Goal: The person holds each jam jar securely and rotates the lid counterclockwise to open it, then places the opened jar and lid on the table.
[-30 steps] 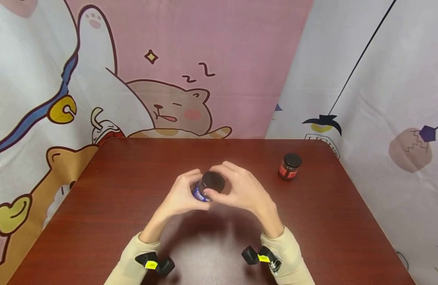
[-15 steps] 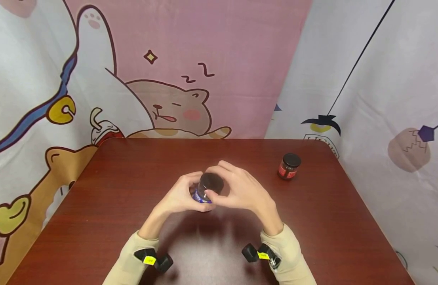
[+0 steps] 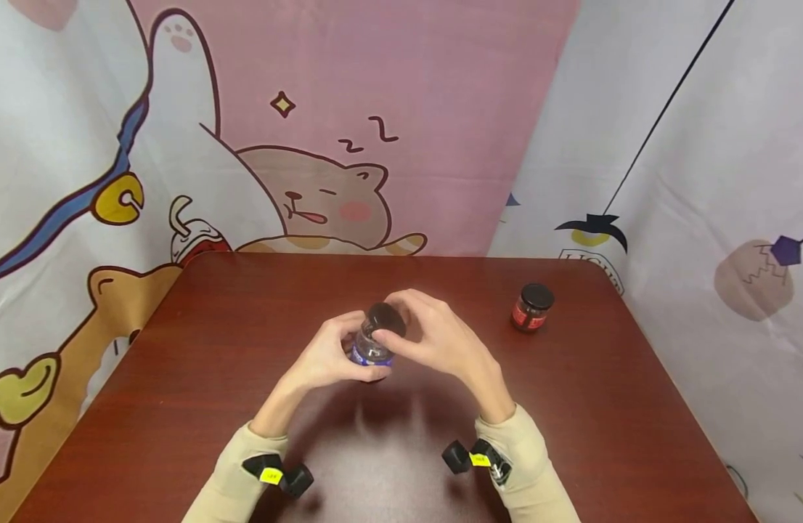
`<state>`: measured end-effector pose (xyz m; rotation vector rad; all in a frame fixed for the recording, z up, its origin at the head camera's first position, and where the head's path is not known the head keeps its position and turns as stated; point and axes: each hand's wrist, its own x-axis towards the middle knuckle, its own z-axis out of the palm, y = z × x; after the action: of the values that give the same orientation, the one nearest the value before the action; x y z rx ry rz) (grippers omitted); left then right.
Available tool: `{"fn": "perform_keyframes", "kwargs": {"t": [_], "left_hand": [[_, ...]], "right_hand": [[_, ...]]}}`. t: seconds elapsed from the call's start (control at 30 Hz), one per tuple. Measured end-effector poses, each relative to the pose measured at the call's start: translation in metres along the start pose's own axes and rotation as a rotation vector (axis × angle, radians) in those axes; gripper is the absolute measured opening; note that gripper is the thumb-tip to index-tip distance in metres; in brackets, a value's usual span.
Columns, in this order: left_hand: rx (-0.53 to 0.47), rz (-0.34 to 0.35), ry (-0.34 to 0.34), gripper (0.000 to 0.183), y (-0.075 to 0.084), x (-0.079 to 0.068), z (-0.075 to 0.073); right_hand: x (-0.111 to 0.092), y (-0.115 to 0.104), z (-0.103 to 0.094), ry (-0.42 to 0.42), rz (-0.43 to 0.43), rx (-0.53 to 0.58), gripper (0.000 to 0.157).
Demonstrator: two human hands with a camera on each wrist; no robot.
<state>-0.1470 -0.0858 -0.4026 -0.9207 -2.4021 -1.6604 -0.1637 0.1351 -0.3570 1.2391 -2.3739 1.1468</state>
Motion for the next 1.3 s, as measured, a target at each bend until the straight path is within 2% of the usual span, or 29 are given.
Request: {"fn": "perform_keyframes", "kwargs": {"t": [0.27, 0.5, 0.63, 0.87, 1.3], "left_hand": [[0.011, 0.02, 0.046, 0.034, -0.007, -0.003, -0.004], [0.031, -0.016, 0.1, 0.037, -0.011, -0.006, -0.008], [0.049, -0.034, 0.13, 0.04, -0.017, -0.008, -0.01], [0.137, -0.076, 0.213, 0.04, -0.03, -0.009, -0.014], [0.195, -0.186, 0.341, 0.04, -0.052, -0.01, -0.021]], "right_hand": [[0.001, 0.01, 0.006, 0.083, 0.024, -0.005, 0.031], [0.0, 0.022, 0.012, 0.129, 0.042, -0.002, 0.035], [0.001, 0.028, 0.018, 0.125, 0.072, 0.031, 0.035], [0.003, 0.038, 0.027, 0.108, 0.14, 0.067, 0.037], [0.014, 0.058, 0.047, 0.086, 0.255, 0.076, 0.043]]}}
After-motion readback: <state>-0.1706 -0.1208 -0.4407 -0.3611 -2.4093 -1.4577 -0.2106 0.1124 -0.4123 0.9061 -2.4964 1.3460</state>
